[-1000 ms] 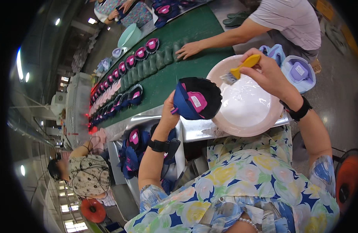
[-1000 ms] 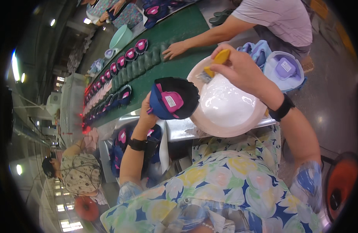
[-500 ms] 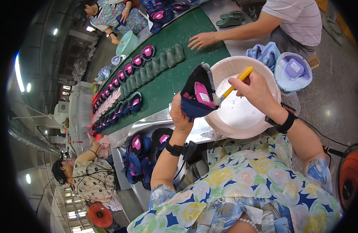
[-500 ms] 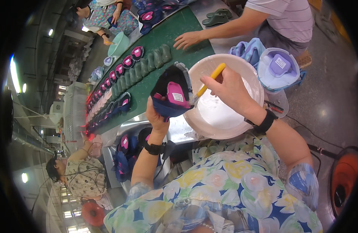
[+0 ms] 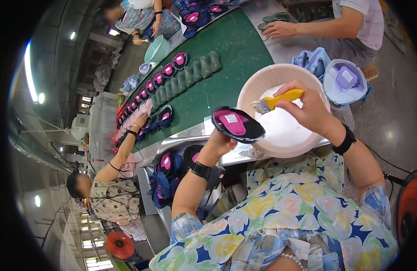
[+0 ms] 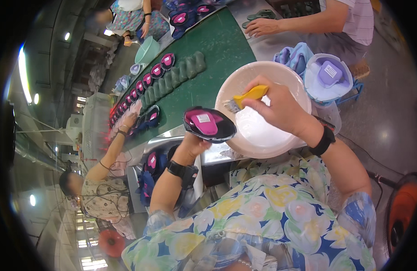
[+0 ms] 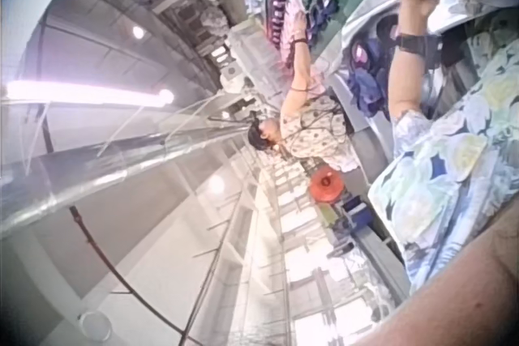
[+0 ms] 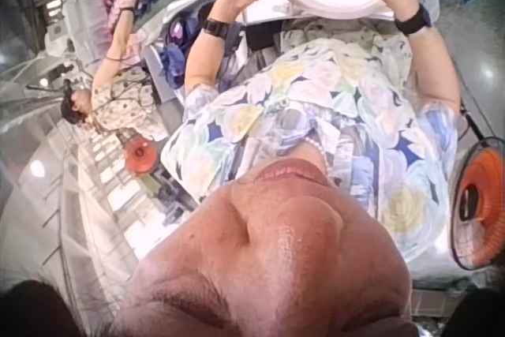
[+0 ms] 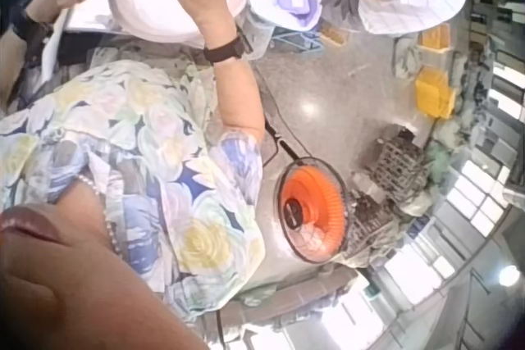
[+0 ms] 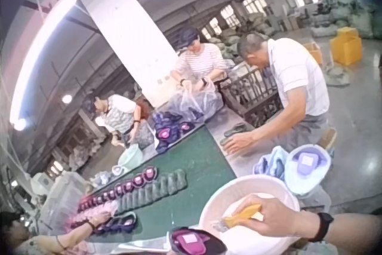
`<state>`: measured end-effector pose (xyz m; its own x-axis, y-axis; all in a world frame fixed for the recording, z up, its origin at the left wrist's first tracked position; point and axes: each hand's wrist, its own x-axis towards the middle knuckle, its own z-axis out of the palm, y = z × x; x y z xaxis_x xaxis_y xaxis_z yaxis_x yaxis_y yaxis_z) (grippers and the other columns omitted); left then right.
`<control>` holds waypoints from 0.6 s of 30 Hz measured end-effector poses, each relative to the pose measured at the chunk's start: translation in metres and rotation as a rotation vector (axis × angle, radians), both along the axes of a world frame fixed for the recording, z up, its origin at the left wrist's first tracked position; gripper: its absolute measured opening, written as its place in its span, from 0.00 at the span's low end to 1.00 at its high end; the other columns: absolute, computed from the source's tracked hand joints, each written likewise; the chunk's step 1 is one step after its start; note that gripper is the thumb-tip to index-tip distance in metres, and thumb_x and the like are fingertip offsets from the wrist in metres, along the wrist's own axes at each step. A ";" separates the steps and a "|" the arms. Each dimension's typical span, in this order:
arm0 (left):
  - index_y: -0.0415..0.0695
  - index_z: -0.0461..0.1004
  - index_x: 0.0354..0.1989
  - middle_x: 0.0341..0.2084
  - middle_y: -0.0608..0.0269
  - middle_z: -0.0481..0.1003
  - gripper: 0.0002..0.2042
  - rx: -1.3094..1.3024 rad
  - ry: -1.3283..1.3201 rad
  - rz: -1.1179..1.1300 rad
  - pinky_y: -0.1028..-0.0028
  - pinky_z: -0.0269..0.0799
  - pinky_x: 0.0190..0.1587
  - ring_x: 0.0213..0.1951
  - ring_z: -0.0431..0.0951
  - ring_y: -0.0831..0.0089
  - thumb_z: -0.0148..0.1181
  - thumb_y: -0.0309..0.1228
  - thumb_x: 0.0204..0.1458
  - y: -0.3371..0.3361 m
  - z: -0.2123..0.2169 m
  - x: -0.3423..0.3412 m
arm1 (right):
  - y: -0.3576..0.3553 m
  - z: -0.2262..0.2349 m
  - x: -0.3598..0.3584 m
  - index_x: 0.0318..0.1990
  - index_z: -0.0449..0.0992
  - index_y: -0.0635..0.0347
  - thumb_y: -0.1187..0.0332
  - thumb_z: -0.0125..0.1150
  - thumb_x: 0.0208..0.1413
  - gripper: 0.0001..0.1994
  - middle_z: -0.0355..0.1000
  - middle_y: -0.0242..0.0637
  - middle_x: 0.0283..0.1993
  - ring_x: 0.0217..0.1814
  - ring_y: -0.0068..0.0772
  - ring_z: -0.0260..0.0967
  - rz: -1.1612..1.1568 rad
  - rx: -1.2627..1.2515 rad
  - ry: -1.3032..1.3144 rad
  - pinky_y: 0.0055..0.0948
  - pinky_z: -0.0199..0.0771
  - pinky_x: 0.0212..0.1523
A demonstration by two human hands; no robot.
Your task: The recorder applies white glue to the inner heel and sole edges of blue sneakers using a yellow brush at a shoe manufacturing assembly line.
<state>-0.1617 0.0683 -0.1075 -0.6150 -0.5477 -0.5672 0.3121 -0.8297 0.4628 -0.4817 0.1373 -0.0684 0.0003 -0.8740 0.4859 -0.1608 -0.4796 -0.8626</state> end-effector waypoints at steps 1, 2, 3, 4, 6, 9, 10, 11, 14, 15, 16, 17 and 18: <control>0.40 0.72 0.52 0.35 0.53 0.81 0.20 0.071 0.091 -0.057 0.84 0.74 0.13 0.22 0.82 0.72 0.43 0.44 0.66 0.007 -0.003 -0.007 | 0.003 0.000 0.003 0.44 0.73 0.61 0.70 0.67 0.57 0.11 0.77 0.40 0.40 0.39 0.32 0.76 0.017 -0.049 0.007 0.26 0.75 0.41; 0.40 0.72 0.53 0.36 0.51 0.80 0.20 0.094 0.066 -0.056 0.85 0.75 0.13 0.22 0.82 0.71 0.44 0.43 0.66 0.017 -0.005 -0.015 | 0.004 0.000 0.006 0.44 0.73 0.61 0.70 0.67 0.57 0.11 0.77 0.41 0.40 0.39 0.34 0.77 0.035 -0.099 0.013 0.27 0.75 0.42; 0.39 0.71 0.54 0.38 0.49 0.80 0.20 0.115 0.041 -0.053 0.87 0.75 0.13 0.22 0.83 0.70 0.44 0.42 0.66 0.028 0.003 -0.028 | 0.005 0.002 0.010 0.44 0.74 0.60 0.70 0.67 0.57 0.11 0.76 0.41 0.41 0.40 0.37 0.76 0.065 -0.149 0.027 0.29 0.75 0.42; 0.37 0.69 0.56 0.39 0.45 0.80 0.21 0.147 0.011 -0.028 0.87 0.77 0.14 0.22 0.83 0.67 0.45 0.42 0.66 0.039 0.018 -0.045 | 0.005 0.004 0.015 0.44 0.74 0.60 0.69 0.66 0.57 0.11 0.76 0.42 0.41 0.41 0.40 0.76 0.096 -0.200 0.042 0.31 0.75 0.43; 0.36 0.68 0.57 0.40 0.42 0.79 0.21 0.211 0.074 -0.014 0.86 0.79 0.16 0.22 0.83 0.64 0.45 0.42 0.66 0.047 0.009 -0.057 | 0.004 0.008 0.020 0.45 0.74 0.59 0.68 0.66 0.57 0.11 0.76 0.43 0.42 0.42 0.44 0.75 0.144 -0.282 0.106 0.34 0.75 0.44; 0.37 0.68 0.56 0.41 0.41 0.78 0.21 0.265 0.236 -0.064 0.83 0.81 0.17 0.23 0.83 0.63 0.45 0.42 0.66 0.048 0.012 -0.063 | -0.002 0.008 0.020 0.44 0.74 0.58 0.68 0.65 0.56 0.11 0.75 0.43 0.42 0.44 0.48 0.75 0.163 -0.327 0.250 0.38 0.75 0.45; 0.37 0.68 0.57 0.41 0.40 0.78 0.21 0.279 0.304 -0.079 0.82 0.81 0.17 0.23 0.83 0.63 0.45 0.42 0.66 0.047 0.013 -0.063 | -0.002 0.008 0.019 0.44 0.73 0.58 0.68 0.66 0.56 0.11 0.76 0.42 0.42 0.44 0.47 0.75 0.146 -0.312 0.295 0.38 0.76 0.45; 0.38 0.68 0.57 0.41 0.40 0.78 0.20 0.293 0.302 -0.062 0.82 0.81 0.17 0.22 0.83 0.63 0.45 0.42 0.66 0.047 0.016 -0.065 | -0.003 0.007 0.017 0.43 0.73 0.58 0.69 0.66 0.55 0.11 0.76 0.42 0.42 0.44 0.47 0.75 0.128 -0.295 0.341 0.38 0.76 0.46; 0.40 0.69 0.56 0.42 0.41 0.78 0.19 0.296 0.354 -0.058 0.80 0.80 0.16 0.21 0.82 0.64 0.45 0.42 0.66 0.045 0.009 -0.056 | -0.004 0.003 0.016 0.43 0.73 0.58 0.68 0.66 0.56 0.10 0.75 0.41 0.42 0.43 0.48 0.75 0.159 -0.244 0.374 0.39 0.75 0.44; 0.40 0.69 0.56 0.41 0.43 0.78 0.19 0.277 0.350 -0.053 0.81 0.79 0.15 0.21 0.82 0.66 0.45 0.42 0.66 0.044 0.006 -0.053 | -0.004 0.002 0.016 0.43 0.73 0.58 0.68 0.65 0.56 0.10 0.75 0.42 0.41 0.43 0.48 0.75 0.158 -0.231 0.386 0.39 0.75 0.44; 0.40 0.69 0.56 0.41 0.45 0.79 0.19 0.257 0.345 -0.049 0.82 0.78 0.14 0.21 0.82 0.67 0.45 0.42 0.66 0.044 0.003 -0.050 | -0.003 0.000 0.017 0.43 0.72 0.59 0.68 0.65 0.56 0.11 0.76 0.43 0.41 0.42 0.48 0.75 0.156 -0.218 0.398 0.39 0.75 0.44; 0.40 0.70 0.55 0.41 0.47 0.79 0.20 0.238 0.340 -0.045 0.83 0.77 0.14 0.21 0.82 0.69 0.45 0.43 0.66 0.044 0.002 -0.048 | -0.003 0.000 0.017 0.43 0.72 0.59 0.67 0.65 0.56 0.11 0.76 0.43 0.40 0.42 0.49 0.75 0.154 -0.204 0.410 0.39 0.75 0.43; 0.40 0.70 0.55 0.40 0.49 0.79 0.20 0.222 0.278 -0.023 0.84 0.75 0.13 0.22 0.82 0.71 0.45 0.43 0.66 0.044 0.003 -0.046 | -0.003 0.002 0.017 0.42 0.72 0.60 0.67 0.64 0.57 0.11 0.75 0.46 0.38 0.41 0.50 0.75 0.153 -0.148 0.396 0.41 0.75 0.42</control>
<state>-0.2076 0.1118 -0.1050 -0.7733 -0.4142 -0.4800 0.3813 -0.9087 0.1699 -0.4650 0.1346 -0.0665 0.3354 -0.7703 0.5424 -0.3827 -0.6375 -0.6687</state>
